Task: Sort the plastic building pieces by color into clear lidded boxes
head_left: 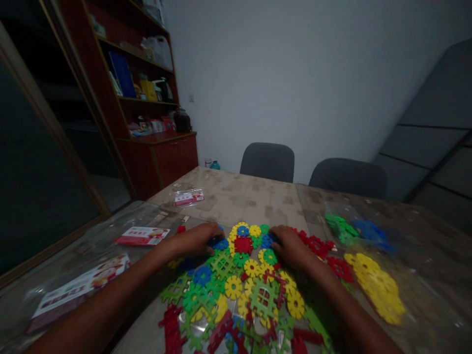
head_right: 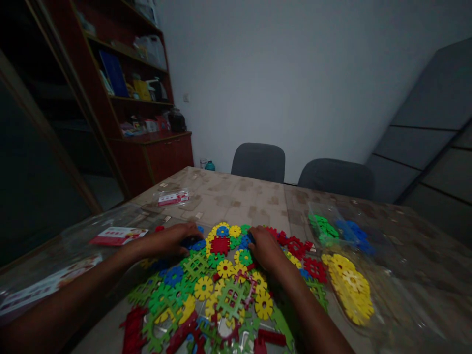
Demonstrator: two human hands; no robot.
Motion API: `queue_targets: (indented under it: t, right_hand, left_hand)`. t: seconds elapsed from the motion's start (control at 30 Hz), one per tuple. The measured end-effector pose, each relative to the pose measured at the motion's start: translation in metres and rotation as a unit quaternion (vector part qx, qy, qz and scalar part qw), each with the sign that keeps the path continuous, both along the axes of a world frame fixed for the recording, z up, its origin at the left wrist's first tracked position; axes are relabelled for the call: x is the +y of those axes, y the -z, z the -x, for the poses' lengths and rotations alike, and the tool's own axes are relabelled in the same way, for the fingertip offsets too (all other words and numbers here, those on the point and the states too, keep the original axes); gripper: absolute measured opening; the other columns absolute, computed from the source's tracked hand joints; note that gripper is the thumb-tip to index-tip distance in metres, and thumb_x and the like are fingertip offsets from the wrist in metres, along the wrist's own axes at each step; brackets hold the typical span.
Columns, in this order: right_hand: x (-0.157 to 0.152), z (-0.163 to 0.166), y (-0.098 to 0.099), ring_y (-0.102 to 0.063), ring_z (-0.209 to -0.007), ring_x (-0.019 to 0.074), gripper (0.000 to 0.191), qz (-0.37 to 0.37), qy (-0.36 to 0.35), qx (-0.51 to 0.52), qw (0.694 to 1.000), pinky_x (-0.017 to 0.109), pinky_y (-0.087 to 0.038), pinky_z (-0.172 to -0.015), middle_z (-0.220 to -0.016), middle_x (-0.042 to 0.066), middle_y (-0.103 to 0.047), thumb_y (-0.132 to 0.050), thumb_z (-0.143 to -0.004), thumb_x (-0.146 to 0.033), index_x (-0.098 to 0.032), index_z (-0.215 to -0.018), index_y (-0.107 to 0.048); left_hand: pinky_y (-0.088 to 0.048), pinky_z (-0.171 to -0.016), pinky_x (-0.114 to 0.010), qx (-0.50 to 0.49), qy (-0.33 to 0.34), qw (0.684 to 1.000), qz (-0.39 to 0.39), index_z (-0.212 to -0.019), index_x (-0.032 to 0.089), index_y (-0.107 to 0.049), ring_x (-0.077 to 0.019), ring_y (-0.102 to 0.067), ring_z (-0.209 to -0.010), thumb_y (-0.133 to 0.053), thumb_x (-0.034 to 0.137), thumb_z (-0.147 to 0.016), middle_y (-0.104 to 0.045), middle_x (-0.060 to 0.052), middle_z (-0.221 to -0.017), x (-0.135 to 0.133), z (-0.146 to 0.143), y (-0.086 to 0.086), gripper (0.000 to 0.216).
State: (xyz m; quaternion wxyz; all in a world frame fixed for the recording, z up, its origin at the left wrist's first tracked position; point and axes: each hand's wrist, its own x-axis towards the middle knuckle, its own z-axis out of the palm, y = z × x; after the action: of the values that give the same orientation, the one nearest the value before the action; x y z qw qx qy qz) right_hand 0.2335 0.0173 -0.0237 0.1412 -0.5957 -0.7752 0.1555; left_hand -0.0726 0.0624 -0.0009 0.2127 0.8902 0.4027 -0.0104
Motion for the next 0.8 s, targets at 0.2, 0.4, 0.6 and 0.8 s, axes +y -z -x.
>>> queue_targets:
  t: [0.2,0.4,0.6,0.8]
  right_hand:
    - [0.008,0.007,0.003,-0.063,-0.101,0.0249,0.024,0.017,-0.004,-0.022,1.000,0.032,-0.044,-0.089,-0.109,0.012,-0.068,-0.066,-0.076,-0.008,-0.018,-0.097,-0.068]
    - [0.004,-0.001,0.003,-0.063,-0.092,0.0220,0.016,0.026,0.010,-0.002,1.000,0.027,-0.042,-0.077,-0.097,0.006,-0.071,-0.066,-0.076,-0.012,-0.019,-0.090,-0.063]
    - [-0.007,-0.019,-0.002,-0.065,-0.092,0.0237,0.010,0.044,0.022,0.015,0.999,0.030,-0.044,-0.076,-0.098,0.007,-0.073,-0.060,-0.085,-0.020,-0.018,-0.094,-0.065]
    - [0.002,-0.002,0.003,-0.067,-0.097,0.0223,0.016,0.077,-0.024,-0.001,0.997,0.032,-0.049,-0.085,-0.102,0.007,-0.074,-0.068,-0.084,-0.014,-0.017,-0.100,-0.069]
  left_hand:
    - [-0.046,-0.081,-0.031,0.003,-0.024,1.000,0.008,-0.087,0.018,-0.063,-0.0242,-0.060,-0.092,-0.071,0.010,-0.069,-0.065,-0.002,-0.095,-0.002,-0.001,-0.003,0.022]
    - [-0.041,-0.065,-0.024,-0.007,-0.021,0.999,0.050,-0.077,0.019,-0.056,-0.0181,-0.058,-0.075,-0.066,0.010,-0.070,-0.056,0.005,-0.074,-0.002,-0.001,-0.004,0.015]
    - [-0.043,-0.068,-0.023,0.008,0.003,0.995,0.101,-0.098,0.020,-0.063,-0.0179,-0.058,-0.080,-0.076,0.009,-0.061,-0.059,0.004,-0.086,-0.001,0.013,-0.012,0.041]
    - [-0.045,-0.069,-0.024,0.025,0.010,0.994,0.103,-0.103,0.020,-0.061,-0.0174,-0.056,-0.082,-0.072,0.000,-0.056,-0.056,0.002,-0.096,-0.005,0.014,-0.013,0.053]
